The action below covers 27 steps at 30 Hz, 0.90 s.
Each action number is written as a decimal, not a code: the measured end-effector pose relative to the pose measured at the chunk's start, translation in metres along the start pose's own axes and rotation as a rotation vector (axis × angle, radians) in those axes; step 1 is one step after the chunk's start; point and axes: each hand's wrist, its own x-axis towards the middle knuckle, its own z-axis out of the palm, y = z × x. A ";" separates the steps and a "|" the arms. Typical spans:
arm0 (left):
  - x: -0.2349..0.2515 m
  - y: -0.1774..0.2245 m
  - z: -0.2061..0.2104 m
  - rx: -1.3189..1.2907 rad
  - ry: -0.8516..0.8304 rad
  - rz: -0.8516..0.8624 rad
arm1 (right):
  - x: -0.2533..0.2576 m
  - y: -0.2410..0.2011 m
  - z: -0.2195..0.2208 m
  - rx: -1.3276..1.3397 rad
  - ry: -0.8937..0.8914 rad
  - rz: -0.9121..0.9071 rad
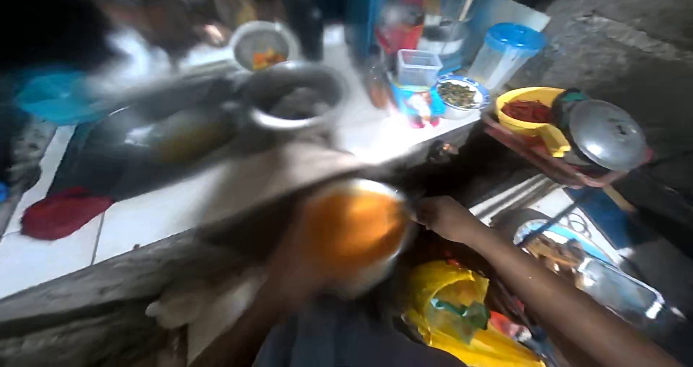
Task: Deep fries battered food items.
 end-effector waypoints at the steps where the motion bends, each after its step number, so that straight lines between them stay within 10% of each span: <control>1: -0.005 -0.001 -0.012 0.074 0.053 0.031 | 0.011 -0.017 0.005 -0.046 0.001 -0.058; 8: -0.036 0.043 -0.065 0.118 0.607 -0.002 | 0.065 -0.149 0.068 -0.359 0.187 -0.509; 10: -0.050 0.016 -0.113 0.053 0.488 0.267 | 0.077 -0.187 0.077 -0.431 0.137 -0.489; 13: -0.065 0.050 -0.082 -0.014 0.768 0.105 | 0.092 -0.232 0.079 -0.363 0.103 -0.399; 27: -0.073 0.032 -0.117 -0.072 0.641 0.216 | 0.140 -0.275 0.083 -0.272 0.179 -0.193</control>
